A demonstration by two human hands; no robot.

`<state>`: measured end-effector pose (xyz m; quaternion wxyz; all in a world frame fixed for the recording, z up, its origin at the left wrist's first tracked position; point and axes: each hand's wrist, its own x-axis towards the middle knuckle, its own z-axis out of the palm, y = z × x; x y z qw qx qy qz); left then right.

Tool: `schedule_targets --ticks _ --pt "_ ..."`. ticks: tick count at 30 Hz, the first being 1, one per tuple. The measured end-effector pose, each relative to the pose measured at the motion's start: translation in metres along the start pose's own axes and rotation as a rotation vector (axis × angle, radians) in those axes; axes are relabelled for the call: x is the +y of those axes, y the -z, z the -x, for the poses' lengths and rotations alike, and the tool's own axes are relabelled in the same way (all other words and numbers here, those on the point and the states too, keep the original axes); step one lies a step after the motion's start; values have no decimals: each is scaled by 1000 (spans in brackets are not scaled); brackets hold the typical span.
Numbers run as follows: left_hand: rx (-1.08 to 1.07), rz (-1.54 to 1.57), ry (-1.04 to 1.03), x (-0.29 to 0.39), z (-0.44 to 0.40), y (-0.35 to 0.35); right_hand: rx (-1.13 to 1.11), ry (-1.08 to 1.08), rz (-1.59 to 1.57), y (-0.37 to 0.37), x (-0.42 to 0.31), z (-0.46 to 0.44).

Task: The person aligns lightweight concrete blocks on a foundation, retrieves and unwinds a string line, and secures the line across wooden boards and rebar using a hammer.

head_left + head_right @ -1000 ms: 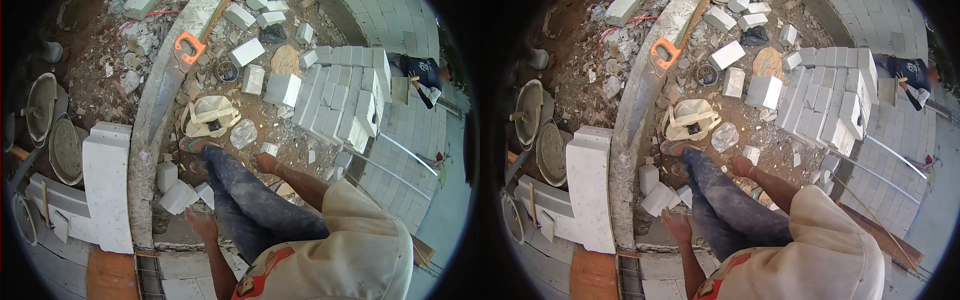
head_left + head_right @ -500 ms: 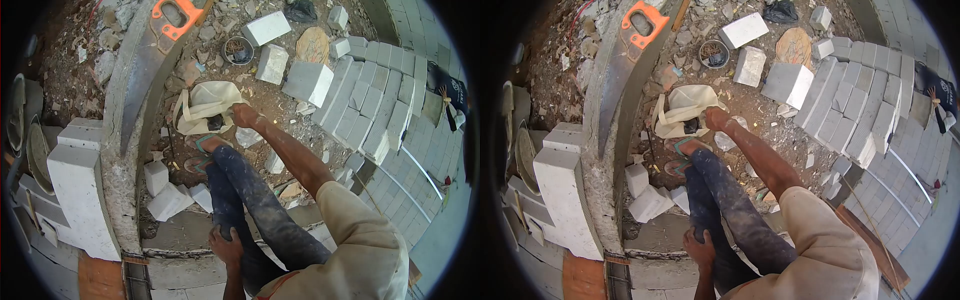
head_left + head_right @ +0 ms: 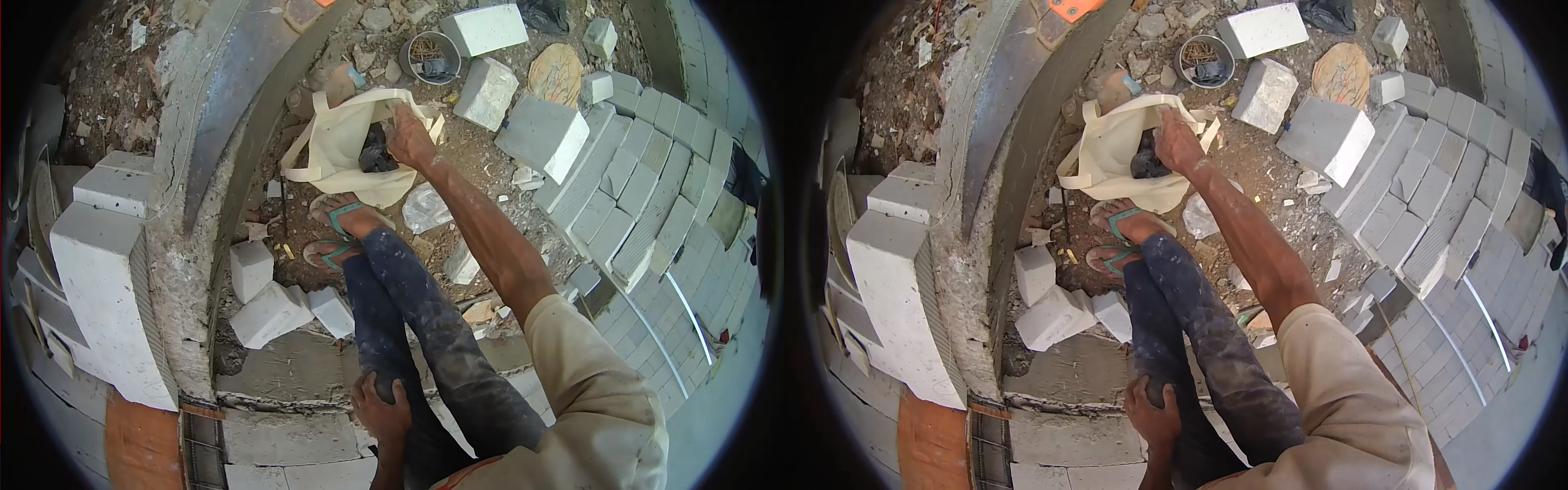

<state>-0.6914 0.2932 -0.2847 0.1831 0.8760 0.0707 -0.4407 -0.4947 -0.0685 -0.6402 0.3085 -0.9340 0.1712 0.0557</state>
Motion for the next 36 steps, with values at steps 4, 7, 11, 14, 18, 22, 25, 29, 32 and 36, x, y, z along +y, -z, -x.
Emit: schedule_targets --ticks 4,7,11,14,18,22,25,29,32,36 --pt "9 23 13 -1 3 -5 -191 -271 -10 -10 2 22" --pt "-11 24 57 -1 5 -7 -389 -599 -29 -21 -8 38" --pt "7 37 -82 3 -39 -22 -477 -711 -205 -26 -12 48" --pt "163 259 -330 45 -145 -37 -297 -604 -341 -22 -21 52" --pt "277 290 -603 127 -291 -47 -266 -432 -374 3 -50 44" --pt "172 13 -452 154 -370 -40 -414 -711 -636 25 -42 30" --pt "134 -189 -380 130 -395 -38 -368 -658 -671 31 -27 24" --pt "126 -238 -292 107 -396 -34 -65 -541 -581 28 -24 26" --pt "202 1 -320 110 -389 -37 -23 -441 -407 28 -41 31" --pt "197 572 -205 118 -389 -59 -124 -265 -354 5 -23 51"
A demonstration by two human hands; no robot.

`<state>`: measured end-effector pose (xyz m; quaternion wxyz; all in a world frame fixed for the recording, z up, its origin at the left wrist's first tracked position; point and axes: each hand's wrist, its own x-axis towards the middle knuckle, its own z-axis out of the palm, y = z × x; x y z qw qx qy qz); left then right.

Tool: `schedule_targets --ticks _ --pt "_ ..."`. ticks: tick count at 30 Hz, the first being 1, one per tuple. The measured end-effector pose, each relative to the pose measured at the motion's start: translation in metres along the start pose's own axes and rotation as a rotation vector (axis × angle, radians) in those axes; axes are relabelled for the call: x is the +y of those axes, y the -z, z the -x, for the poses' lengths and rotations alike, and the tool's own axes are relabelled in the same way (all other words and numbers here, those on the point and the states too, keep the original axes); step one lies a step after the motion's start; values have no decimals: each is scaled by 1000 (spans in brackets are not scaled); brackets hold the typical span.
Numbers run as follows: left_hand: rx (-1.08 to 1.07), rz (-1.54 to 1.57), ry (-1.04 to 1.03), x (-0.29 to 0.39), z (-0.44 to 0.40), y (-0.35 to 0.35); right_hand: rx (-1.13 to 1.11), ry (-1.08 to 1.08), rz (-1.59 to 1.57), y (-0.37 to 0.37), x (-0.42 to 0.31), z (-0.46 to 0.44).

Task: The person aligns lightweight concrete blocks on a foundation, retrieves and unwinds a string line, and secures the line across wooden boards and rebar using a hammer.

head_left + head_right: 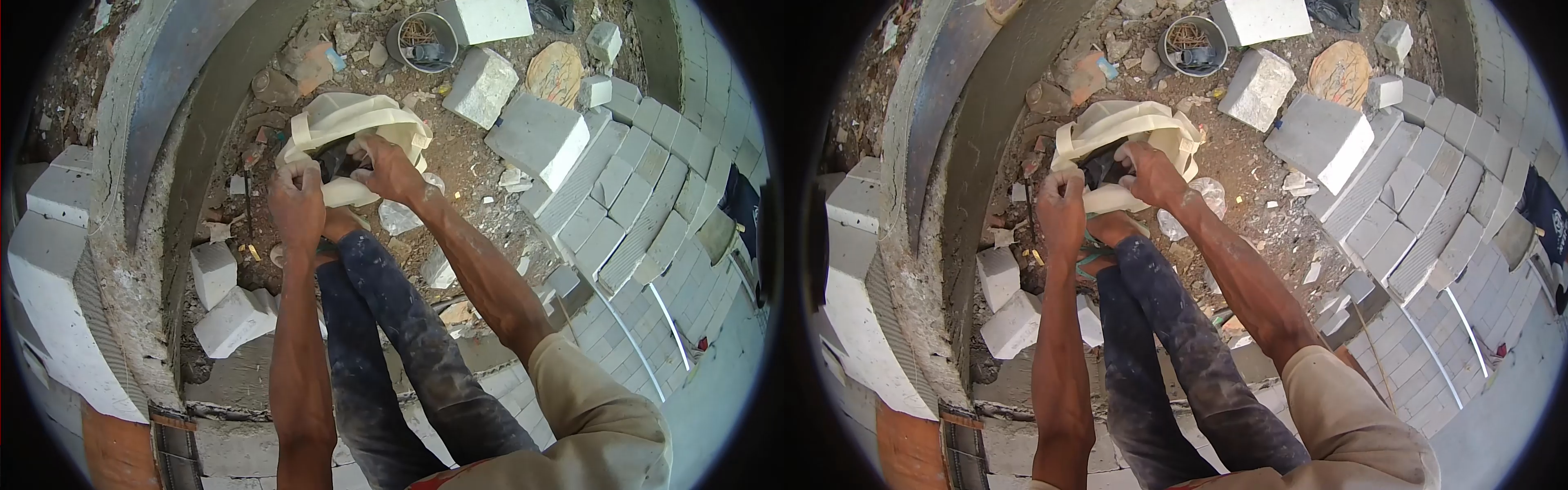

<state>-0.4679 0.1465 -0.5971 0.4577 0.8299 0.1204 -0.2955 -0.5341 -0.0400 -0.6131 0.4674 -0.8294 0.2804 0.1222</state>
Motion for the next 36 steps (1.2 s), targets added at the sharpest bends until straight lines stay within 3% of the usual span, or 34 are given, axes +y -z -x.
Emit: schedule_targets --ticks 2,3,4,6,10,12,13,16,18,23,24,25,29,32,34,36 --pt "-44 29 121 22 -6 6 -501 72 229 -5 36 -1" --pt "-83 59 241 28 -10 8 -619 -24 327 -3 32 -1" --pt "-86 56 239 27 -14 7 -617 -26 325 -3 26 1" --pt "-16 41 100 28 -22 8 -400 153 249 -8 20 1" --pt "-32 13 119 28 -43 21 -264 2 195 -16 8 -14" --pt "-46 -57 64 25 -53 27 -207 -50 544 -11 3 -23" --pt "-49 -59 62 27 -54 27 -127 -18 564 -19 3 -24" --pt "-88 -46 100 35 -56 29 -285 117 756 -28 -2 -31" --pt "-171 -60 98 46 -52 31 -245 139 759 -42 17 -39" --pt "-84 -162 62 35 -26 24 -376 171 1023 -54 29 -54" --pt "-94 -61 41 22 -22 22 -236 375 1037 -64 72 -53" --pt "-55 -80 43 20 -15 22 -56 414 900 -74 105 -59" --pt "4 33 -69 -2 24 32 -100 318 732 -62 97 -50" --pt "-93 83 63 -5 60 63 -122 292 591 -54 94 -40" --pt "-22 -9 40 -30 91 75 -143 275 477 -44 92 -32" --pt "-90 40 204 -40 120 99 -179 261 322 -36 93 -22"
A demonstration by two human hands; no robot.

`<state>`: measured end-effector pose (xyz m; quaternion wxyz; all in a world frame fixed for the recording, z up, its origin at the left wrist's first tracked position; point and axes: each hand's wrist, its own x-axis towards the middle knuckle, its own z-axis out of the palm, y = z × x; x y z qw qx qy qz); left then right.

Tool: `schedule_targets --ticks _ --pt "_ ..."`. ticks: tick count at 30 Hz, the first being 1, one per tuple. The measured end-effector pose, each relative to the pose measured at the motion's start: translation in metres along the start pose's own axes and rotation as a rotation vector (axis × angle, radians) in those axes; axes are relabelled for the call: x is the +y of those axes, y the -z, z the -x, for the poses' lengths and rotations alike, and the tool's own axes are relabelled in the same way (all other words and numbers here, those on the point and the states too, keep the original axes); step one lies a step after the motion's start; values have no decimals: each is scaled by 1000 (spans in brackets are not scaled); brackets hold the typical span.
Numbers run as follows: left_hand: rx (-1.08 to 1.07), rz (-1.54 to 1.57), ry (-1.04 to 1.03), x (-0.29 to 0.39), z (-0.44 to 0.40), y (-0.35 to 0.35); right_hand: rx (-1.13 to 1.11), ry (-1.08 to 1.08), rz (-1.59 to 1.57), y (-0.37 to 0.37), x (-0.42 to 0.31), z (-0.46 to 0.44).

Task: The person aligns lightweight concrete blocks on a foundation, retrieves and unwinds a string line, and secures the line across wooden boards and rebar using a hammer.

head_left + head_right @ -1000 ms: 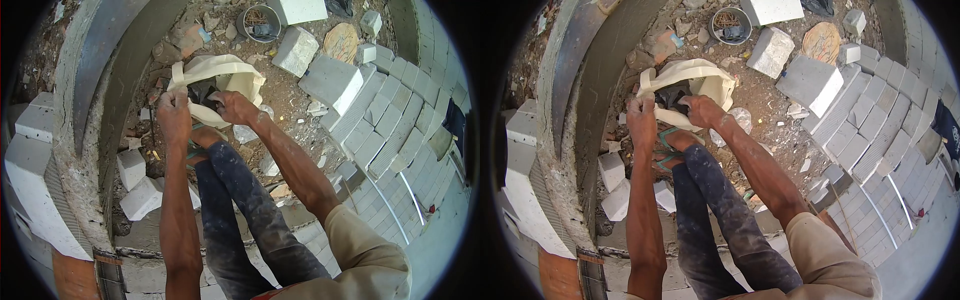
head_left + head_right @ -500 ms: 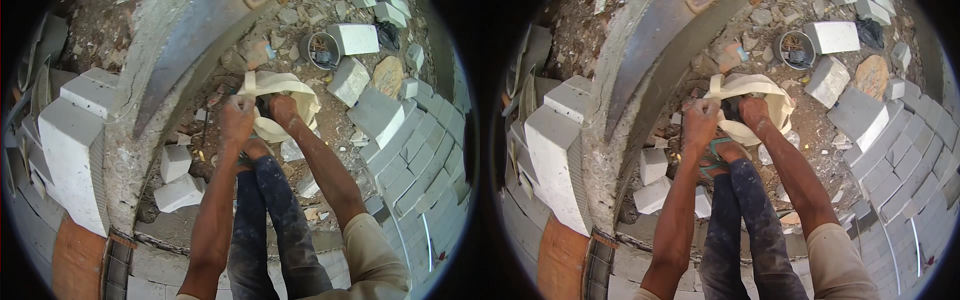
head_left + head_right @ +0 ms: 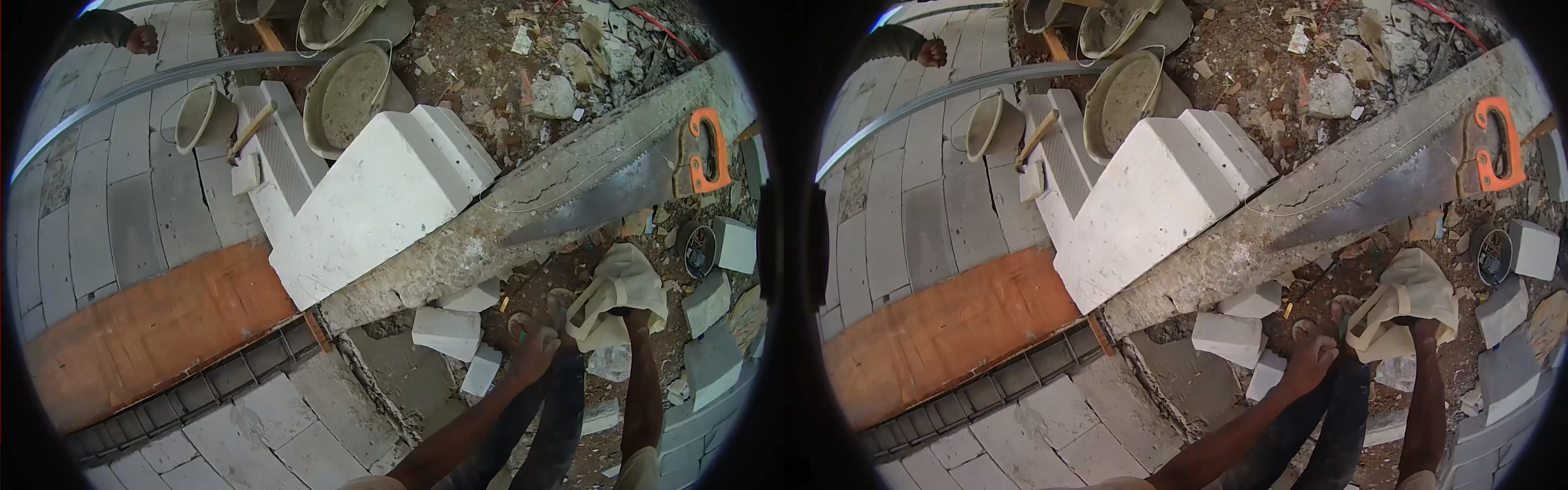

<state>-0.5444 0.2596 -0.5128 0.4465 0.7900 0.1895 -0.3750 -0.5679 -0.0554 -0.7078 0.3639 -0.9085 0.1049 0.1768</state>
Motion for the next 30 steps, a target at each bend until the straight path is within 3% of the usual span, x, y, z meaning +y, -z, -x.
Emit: schedule_targets --ticks 3,6,7,8,10,11,12,14,17,18,20,22,25,27,28,30 --pt "50 -15 45 -7 49 49 -17 33 -178 14 -4 15" --pt "138 -6 42 19 77 142 127 33 41 62 -64 32" --pt "282 -8 25 49 81 186 210 75 3 73 -78 35" --pt "407 -79 33 75 82 236 42 -91 -28 83 -62 41" --pt "731 28 20 119 82 319 83 -15 77 84 -40 45" --pt "898 -2 -146 127 84 342 50 22 83 102 -61 41" --pt "956 14 -187 143 96 352 -76 -144 109 124 -93 37" --pt "886 -229 -249 157 129 334 -86 -156 192 121 -87 35" --pt "531 -292 -136 113 181 244 -299 -274 162 122 -105 23" --pt "381 -294 -66 81 199 205 -254 -227 126 72 -49 30" --pt "77 -292 10 42 235 131 -253 -147 146 47 -39 29" --pt "-89 -313 17 24 264 77 -188 -223 263 51 -71 23" --pt "-25 -236 89 8 289 30 -136 -315 225 15 -49 11" --pt "28 -229 119 18 289 26 38 34 256 -7 -27 3" --pt "30 -248 120 23 289 27 37 27 252 -15 -22 -2" --pt "24 -276 113 29 289 32 29 227 468 -26 -14 -11"
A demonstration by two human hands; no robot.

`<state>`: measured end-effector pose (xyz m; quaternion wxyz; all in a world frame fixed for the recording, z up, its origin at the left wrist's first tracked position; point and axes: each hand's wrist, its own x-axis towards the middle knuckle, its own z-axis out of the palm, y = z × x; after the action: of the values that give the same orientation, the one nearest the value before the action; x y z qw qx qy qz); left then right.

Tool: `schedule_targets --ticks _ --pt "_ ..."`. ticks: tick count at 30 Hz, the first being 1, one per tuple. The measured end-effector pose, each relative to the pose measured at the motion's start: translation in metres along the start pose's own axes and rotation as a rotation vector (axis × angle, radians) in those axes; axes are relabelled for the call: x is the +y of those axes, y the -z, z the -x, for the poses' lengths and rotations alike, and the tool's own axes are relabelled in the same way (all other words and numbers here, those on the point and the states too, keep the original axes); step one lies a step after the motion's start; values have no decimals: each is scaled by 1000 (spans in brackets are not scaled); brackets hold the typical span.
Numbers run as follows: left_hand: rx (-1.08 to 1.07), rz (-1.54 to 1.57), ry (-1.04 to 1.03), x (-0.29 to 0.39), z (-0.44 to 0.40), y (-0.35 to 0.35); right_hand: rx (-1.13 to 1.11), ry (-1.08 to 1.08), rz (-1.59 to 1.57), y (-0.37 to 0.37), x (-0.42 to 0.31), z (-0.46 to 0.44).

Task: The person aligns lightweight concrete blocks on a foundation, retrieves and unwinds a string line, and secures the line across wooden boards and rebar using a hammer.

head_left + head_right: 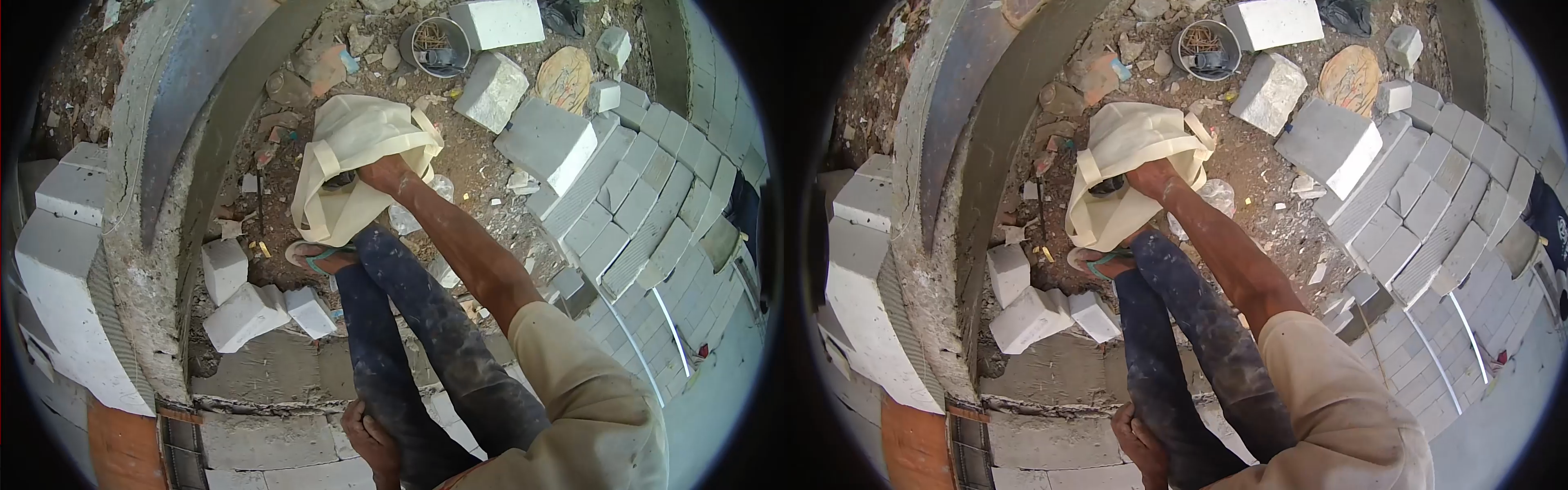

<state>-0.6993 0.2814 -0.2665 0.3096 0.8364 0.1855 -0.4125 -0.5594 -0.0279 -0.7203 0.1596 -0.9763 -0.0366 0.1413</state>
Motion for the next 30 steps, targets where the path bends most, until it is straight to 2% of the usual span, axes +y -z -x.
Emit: schedule_targets --ticks 1,2,3,4,7,8,10,11,12,14,15,16,18,19,21,26,28,29,30 --pt "18 -62 -33 1 3 5 1 -12 -2 -3 0 -2" --pt "38 -122 -68 1 8 11 -33 -176 -111 -4 1 -6" --pt "7 -7 66 -1 18 19 -63 -338 -220 -5 2 -11" --pt "6 -14 56 1 20 22 -53 -345 -221 -16 4 -14" --pt "-24 -99 74 12 24 31 -331 -390 -70 -34 7 -10" --pt "-25 -109 64 18 24 33 -323 -399 -76 -37 12 -8" --pt "6 -35 152 29 25 38 -72 -471 -129 -56 23 2" --pt "7 -44 148 32 26 43 -67 -477 -135 -64 31 8" --pt "37 35 257 33 30 49 143 -424 -84 -66 39 13" --pt "91 165 433 24 44 63 348 -378 -44 -74 34 19" --pt "118 227 493 13 54 71 235 -428 -69 -58 28 9" --pt "88 134 435 0 64 81 117 -479 -94 -42 19 1" --pt "69 25 593 -30 93 100 -123 -578 -135 -4 7 -13" --pt "63 20 589 -59 119 111 -242 -630 -150 1 6 -14" --pt "-35 -120 614 -116 162 133 -226 -611 -75 -27 0 -12" --pt "-53 -16 605 -132 164 130 -108 -541 97 -32 19 10" --pt "-67 102 663 -130 146 116 -40 -498 -93 -26 36 25" --pt "-123 49 577 -120 133 111 -46 -497 -90 -23 40 36" --pt "-121 56 582 -126 130 105 115 -453 -194 -20 45 44"
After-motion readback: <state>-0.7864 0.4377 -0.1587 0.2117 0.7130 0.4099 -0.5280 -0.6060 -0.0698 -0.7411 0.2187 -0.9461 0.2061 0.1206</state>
